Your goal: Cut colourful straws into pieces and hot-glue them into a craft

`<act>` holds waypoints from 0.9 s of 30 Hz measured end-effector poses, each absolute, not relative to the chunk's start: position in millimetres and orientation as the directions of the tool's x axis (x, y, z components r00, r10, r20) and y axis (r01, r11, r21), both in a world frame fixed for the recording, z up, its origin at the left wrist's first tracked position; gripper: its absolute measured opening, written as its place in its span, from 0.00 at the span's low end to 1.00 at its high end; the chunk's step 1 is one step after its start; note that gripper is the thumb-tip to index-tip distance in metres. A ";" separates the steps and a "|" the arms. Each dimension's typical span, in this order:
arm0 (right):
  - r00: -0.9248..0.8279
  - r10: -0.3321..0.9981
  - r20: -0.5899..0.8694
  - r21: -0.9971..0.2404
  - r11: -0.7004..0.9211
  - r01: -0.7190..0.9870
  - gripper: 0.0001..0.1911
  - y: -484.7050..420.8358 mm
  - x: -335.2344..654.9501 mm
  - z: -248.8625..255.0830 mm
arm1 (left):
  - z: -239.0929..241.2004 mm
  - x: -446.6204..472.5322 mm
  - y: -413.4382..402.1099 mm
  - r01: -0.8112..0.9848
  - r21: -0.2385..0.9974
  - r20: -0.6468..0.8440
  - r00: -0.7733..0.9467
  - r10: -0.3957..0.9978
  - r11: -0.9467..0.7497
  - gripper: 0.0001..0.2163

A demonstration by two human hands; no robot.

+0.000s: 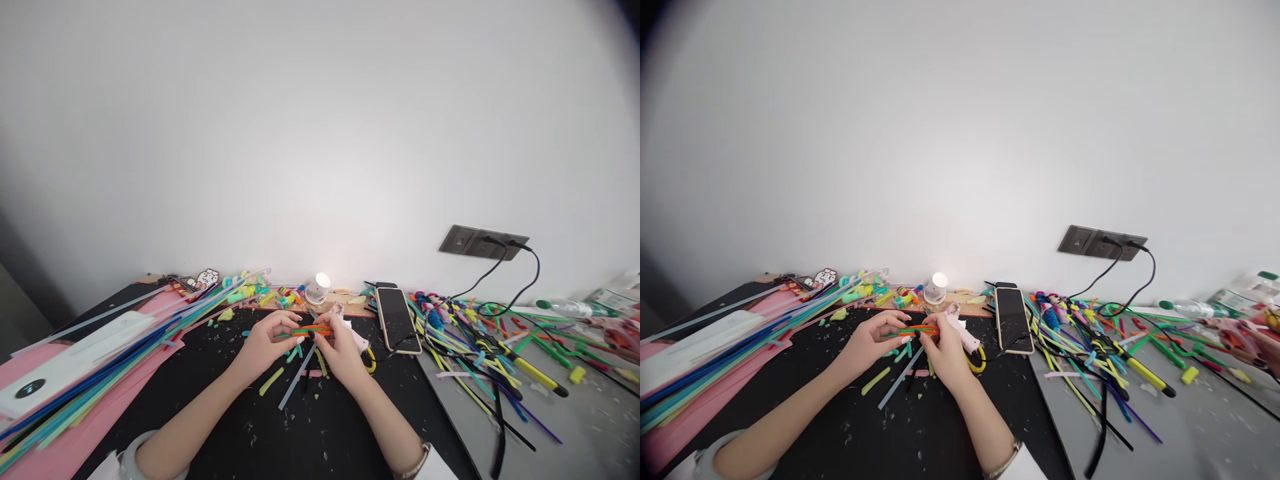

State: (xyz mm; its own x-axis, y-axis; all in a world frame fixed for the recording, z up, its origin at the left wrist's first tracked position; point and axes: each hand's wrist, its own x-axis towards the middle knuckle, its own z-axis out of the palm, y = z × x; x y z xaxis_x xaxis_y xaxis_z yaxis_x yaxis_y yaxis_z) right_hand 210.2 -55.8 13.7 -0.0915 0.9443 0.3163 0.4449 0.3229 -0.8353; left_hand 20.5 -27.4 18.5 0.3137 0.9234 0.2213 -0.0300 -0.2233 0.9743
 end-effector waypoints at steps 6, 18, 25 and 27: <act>-0.102 0.917 0.386 -0.746 0.375 0.551 0.07 -57.9 206.7 9.5 | 18.2 20.6 -28.9 0.051 0.952 0.275 0.283 0.919 -0.301 0.10; -0.145 0.890 0.432 -0.711 0.435 0.553 0.08 -60.9 204.9 16.3 | 19.5 20.2 -29.6 0.048 0.947 0.294 0.278 0.915 -0.318 0.09; -0.129 0.867 0.481 -0.701 0.469 0.538 0.09 -58.2 206.8 13.9 | 20.1 17.3 -29.0 -0.019 0.983 0.182 0.291 0.939 -0.185 0.17; -0.113 0.865 0.490 -0.696 0.466 0.547 0.09 -57.9 207.1 12.1 | 23.9 16.2 -30.5 -0.023 0.986 0.163 0.272 0.948 -0.163 0.19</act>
